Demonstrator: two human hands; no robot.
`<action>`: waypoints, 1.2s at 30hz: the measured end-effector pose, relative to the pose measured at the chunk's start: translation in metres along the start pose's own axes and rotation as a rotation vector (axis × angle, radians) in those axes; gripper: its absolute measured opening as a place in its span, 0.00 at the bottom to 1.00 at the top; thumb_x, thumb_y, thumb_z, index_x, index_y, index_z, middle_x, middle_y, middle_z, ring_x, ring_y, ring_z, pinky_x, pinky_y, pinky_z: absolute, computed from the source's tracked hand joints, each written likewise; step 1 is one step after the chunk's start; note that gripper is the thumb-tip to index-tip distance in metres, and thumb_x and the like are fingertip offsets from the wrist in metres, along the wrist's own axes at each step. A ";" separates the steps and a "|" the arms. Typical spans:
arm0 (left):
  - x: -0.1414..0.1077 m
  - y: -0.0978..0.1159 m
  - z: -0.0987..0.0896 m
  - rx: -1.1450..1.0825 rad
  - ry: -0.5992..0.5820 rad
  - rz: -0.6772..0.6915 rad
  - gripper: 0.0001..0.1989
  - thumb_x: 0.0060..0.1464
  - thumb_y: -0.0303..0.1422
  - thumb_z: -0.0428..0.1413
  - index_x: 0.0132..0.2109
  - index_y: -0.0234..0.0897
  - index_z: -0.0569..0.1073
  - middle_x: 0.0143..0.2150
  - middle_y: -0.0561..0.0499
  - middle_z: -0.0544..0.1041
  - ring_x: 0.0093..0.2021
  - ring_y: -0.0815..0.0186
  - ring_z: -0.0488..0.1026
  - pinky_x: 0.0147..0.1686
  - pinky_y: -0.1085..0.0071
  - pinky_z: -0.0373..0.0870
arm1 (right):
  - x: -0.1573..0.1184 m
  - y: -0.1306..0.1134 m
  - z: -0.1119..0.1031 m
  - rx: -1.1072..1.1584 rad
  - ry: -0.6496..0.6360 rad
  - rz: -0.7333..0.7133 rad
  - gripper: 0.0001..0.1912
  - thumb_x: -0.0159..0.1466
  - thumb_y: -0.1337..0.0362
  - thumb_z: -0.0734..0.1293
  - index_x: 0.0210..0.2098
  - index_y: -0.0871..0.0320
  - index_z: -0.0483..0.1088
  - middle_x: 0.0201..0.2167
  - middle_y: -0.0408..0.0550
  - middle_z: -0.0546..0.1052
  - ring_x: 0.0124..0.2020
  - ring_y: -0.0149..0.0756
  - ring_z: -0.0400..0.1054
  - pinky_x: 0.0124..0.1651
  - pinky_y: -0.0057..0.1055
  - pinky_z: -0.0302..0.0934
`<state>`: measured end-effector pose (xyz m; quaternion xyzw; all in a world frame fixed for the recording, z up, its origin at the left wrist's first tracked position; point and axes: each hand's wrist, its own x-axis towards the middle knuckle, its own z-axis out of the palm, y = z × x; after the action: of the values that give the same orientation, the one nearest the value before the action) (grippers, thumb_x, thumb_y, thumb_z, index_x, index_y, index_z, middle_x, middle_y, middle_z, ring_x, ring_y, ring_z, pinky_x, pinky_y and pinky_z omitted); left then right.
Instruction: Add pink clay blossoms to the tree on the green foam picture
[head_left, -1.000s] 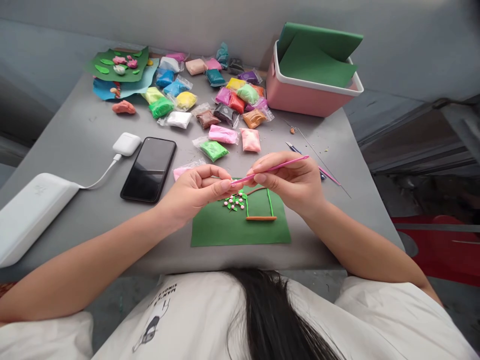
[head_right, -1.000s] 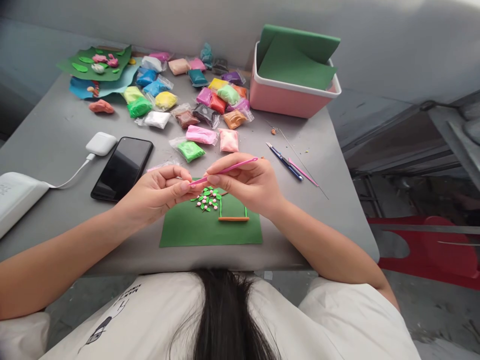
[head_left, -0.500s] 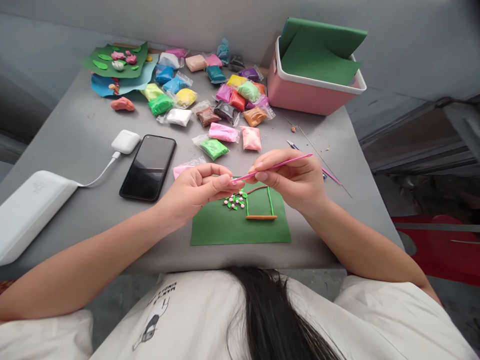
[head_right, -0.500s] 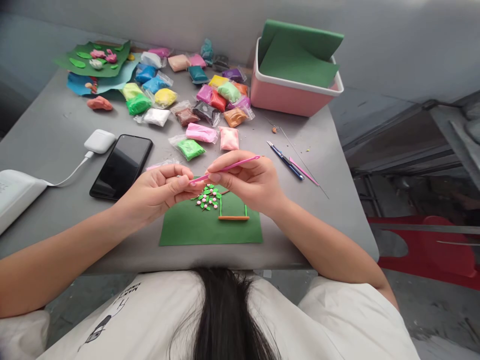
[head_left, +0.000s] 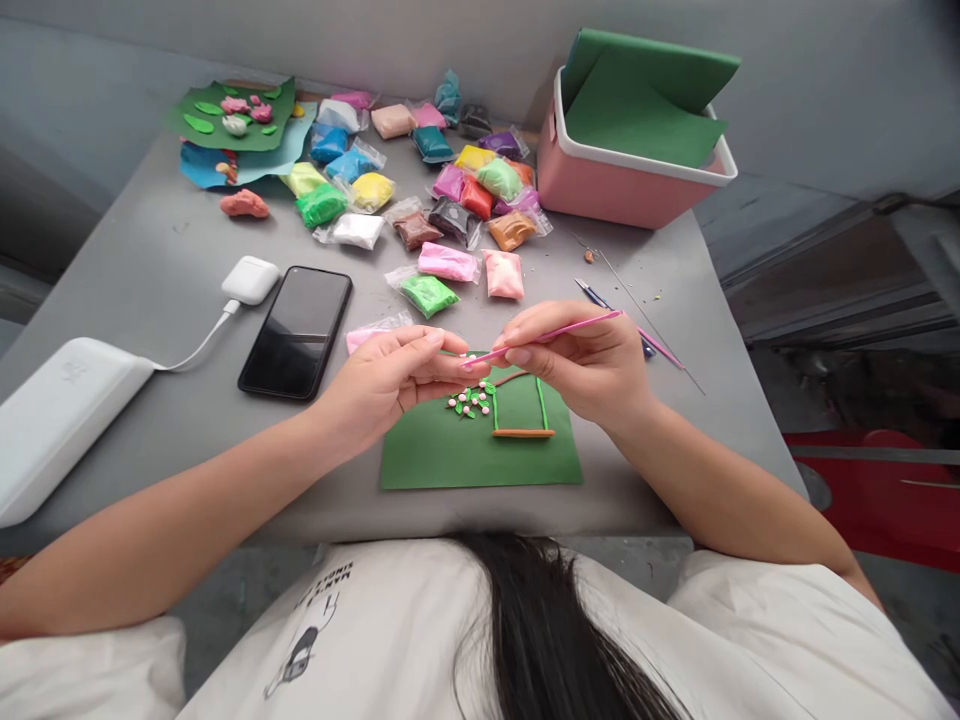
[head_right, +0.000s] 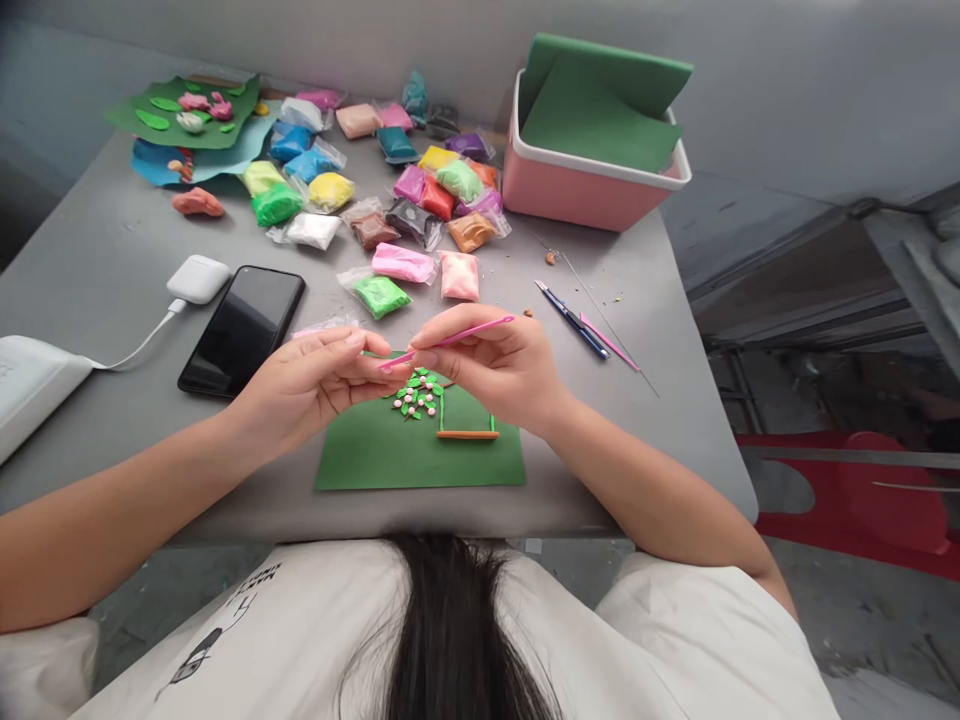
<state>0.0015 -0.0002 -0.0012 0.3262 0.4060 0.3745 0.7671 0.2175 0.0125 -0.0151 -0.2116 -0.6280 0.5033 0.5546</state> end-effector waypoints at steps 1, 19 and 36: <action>0.000 0.000 0.000 0.007 -0.003 -0.001 0.09 0.63 0.37 0.65 0.37 0.36 0.82 0.34 0.45 0.88 0.45 0.54 0.88 0.58 0.55 0.81 | 0.000 0.000 0.000 -0.005 -0.002 -0.002 0.17 0.62 0.79 0.76 0.43 0.51 0.86 0.35 0.42 0.86 0.37 0.28 0.83 0.41 0.24 0.82; 0.000 0.000 0.000 0.004 -0.004 0.009 0.08 0.64 0.36 0.63 0.37 0.36 0.81 0.32 0.47 0.88 0.44 0.56 0.88 0.56 0.59 0.82 | 0.000 -0.007 -0.002 -0.217 0.063 0.083 0.04 0.62 0.60 0.80 0.35 0.51 0.84 0.32 0.45 0.84 0.34 0.35 0.80 0.35 0.33 0.81; 0.007 -0.002 -0.003 0.167 0.181 0.247 0.06 0.62 0.35 0.62 0.38 0.38 0.74 0.38 0.49 0.88 0.49 0.61 0.85 0.54 0.65 0.77 | 0.010 -0.028 0.000 -0.267 0.192 0.103 0.15 0.59 0.55 0.83 0.31 0.51 0.75 0.32 0.41 0.82 0.33 0.33 0.79 0.37 0.35 0.78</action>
<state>0.0028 0.0053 -0.0072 0.4010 0.4599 0.4588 0.6459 0.2222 0.0094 0.0137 -0.3625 -0.6216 0.4205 0.5526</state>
